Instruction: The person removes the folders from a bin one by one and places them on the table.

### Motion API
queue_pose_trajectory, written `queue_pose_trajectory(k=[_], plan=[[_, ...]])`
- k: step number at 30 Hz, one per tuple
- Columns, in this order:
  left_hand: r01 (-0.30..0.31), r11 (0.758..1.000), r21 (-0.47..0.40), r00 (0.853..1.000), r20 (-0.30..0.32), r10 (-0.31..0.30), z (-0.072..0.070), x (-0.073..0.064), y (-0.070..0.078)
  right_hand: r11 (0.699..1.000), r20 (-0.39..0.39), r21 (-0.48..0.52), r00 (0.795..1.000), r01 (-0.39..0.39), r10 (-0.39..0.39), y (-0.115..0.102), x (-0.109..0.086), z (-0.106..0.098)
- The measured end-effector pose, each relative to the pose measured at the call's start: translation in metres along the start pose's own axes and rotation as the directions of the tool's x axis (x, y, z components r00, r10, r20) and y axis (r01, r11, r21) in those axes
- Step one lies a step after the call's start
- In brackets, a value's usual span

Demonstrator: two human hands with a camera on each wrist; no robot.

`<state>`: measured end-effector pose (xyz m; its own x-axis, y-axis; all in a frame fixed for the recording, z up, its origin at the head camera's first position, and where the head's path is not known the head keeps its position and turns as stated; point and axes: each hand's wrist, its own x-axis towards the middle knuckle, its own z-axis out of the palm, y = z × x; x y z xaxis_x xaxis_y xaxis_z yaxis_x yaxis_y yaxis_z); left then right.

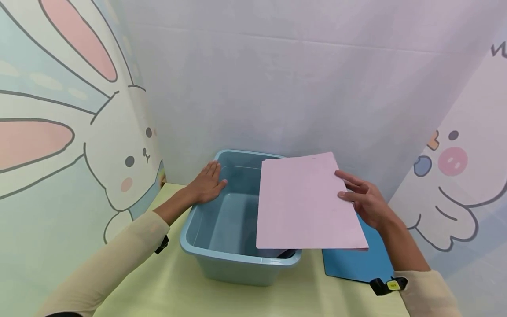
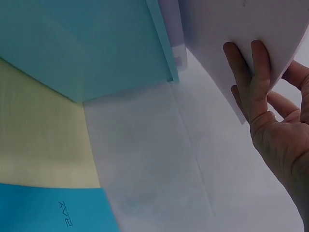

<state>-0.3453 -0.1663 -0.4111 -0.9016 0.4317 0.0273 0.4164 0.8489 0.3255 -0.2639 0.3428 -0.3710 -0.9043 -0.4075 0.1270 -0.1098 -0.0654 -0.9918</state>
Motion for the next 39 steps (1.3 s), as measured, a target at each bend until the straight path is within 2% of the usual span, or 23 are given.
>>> queue_pose_trajectory(k=[5,11,18,22,26,28,39], plan=[[-0.005,1.000,-0.007,1.000,-0.006,0.005,-0.001,-0.001,0.001,1.000,0.002,0.003,1.000,0.002,-0.002,0.001,-0.006,-0.009],[-0.001,1.000,-0.005,1.000,-0.004,0.001,-0.001,-0.002,0.003,0.998,0.063,0.050,0.997,0.030,-0.033,0.006,-0.010,-0.025],[0.006,1.000,-0.004,1.000,-0.002,-0.006,0.000,-0.002,0.004,0.998,0.026,0.070,1.000,-0.001,-0.001,0.008,-0.021,-0.045],[0.007,1.000,-0.008,1.000,-0.008,-0.007,0.000,-0.002,0.004,0.980,0.104,0.200,0.994,0.004,-0.026,0.010,-0.025,-0.056],[0.007,1.000,-0.006,1.000,-0.009,-0.007,0.000,-0.002,0.004,0.935,0.211,0.355,0.974,0.003,-0.084,0.013,-0.027,-0.067],[0.008,1.000,-0.005,1.000,-0.005,-0.008,0.000,-0.003,0.004,0.921,0.235,0.390,0.967,0.003,-0.103,0.015,-0.028,-0.071],[-0.005,0.999,-0.041,1.000,-0.004,0.005,-0.002,-0.002,0.004,0.913,0.162,0.405,0.980,0.043,-0.117,0.024,-0.045,-0.101]])
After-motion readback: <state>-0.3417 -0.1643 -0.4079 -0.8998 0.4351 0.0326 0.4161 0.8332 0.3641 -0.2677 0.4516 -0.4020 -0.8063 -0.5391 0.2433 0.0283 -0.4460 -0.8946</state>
